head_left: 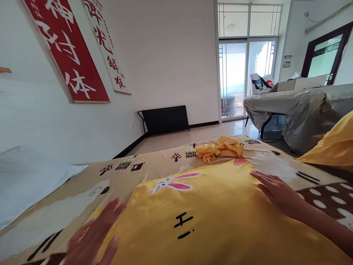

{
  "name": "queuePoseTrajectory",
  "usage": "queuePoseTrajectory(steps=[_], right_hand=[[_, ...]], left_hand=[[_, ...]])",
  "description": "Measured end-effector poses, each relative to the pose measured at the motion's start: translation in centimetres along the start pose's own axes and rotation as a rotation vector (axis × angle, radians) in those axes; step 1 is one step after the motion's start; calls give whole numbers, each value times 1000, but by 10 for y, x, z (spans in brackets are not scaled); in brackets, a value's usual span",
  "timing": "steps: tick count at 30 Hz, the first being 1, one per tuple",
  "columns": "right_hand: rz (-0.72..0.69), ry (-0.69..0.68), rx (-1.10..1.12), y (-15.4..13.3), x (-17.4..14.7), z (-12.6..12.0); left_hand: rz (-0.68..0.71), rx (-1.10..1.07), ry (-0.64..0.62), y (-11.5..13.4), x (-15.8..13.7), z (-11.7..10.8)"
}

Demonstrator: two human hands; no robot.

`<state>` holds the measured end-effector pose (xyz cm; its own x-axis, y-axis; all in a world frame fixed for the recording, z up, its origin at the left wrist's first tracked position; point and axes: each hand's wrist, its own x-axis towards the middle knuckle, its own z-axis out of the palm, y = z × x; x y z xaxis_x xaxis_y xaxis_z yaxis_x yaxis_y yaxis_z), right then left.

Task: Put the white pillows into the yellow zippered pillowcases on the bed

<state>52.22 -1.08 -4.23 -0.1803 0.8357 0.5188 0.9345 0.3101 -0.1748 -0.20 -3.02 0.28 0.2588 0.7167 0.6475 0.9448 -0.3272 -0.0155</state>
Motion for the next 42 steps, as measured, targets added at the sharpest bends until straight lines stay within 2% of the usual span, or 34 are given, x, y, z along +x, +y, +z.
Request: queuePoseTrajectory(steps=[2,4,5,7,10,14,17,20,42], right_hand=[[-138,-104,49,-56,63,-7],[-234,-261,61,-101,117,1],[-217,-372,42,-117,139,10],[-195,-448,23,-138,168,37],[-162,-501,45,-142,180,85],[-81,-543,130,-123,166,138],[-40,-567,196,-111,163,157],[-11,-585,241,-106,167,162],[74,-592,290,-111,162,150]], left_hand=[[11,-13,-231,36,57,21],[-22,-83,-508,72,114,54],[-44,-99,-561,88,136,73],[-98,-117,-577,113,165,110],[-131,-156,-558,129,166,154],[-120,-181,-564,127,141,186],[-116,-185,-554,125,138,195],[-118,-193,-559,126,142,199],[-123,-169,-573,131,136,193]])
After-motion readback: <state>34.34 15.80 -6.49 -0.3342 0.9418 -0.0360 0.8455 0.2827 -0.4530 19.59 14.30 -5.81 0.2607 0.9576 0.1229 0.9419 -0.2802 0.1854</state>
